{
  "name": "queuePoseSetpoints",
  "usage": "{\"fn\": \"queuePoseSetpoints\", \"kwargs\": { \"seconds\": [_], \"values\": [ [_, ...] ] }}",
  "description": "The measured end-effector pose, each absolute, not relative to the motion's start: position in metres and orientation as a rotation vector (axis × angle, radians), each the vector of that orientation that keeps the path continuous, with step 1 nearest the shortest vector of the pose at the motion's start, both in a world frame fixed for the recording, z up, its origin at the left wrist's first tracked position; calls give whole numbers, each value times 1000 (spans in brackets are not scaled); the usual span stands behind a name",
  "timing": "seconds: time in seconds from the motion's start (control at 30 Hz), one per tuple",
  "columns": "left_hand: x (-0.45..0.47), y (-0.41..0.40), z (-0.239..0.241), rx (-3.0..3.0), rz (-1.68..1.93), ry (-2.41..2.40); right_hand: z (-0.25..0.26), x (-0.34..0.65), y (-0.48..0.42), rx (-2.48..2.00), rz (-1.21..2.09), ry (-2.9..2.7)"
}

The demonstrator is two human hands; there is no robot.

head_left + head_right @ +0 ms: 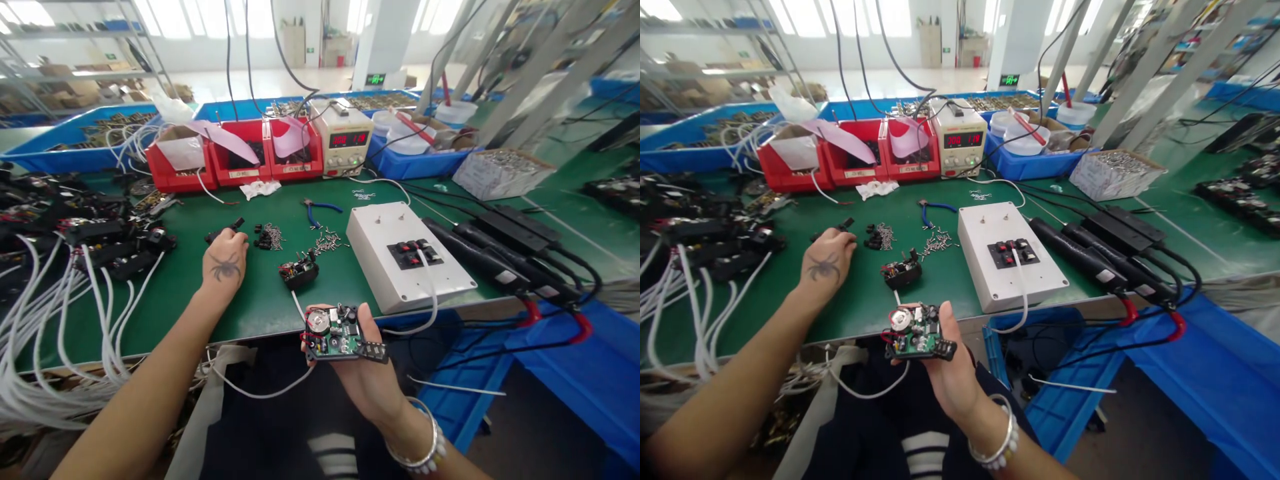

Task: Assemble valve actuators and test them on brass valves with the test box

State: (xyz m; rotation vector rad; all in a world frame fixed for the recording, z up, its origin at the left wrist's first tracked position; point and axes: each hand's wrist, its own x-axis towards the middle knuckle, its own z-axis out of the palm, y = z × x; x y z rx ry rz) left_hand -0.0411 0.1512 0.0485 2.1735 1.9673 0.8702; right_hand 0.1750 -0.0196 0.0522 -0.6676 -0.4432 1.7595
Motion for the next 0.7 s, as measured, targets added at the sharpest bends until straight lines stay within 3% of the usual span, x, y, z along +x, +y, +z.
{"fn": "queuePoseSetpoints", "kwargs": {
  "seconds": [0.2, 0.37, 0.53, 0.7],
  "values": [
    [-39, 168, 31, 2197, 755, 1962, 46, 172, -19, -688, 1781, -422],
    [-31, 158, 39, 2090, 926, 1960, 47, 174, -20, -706, 1785, -442],
    [-11, 84, 81, 2033, 1167, 1689, 51, 173, -18, -663, 1770, -447],
    [9, 4, 112, 2225, 1057, 1190, 52, 168, -19, -658, 1756, -478]
  ]
}}
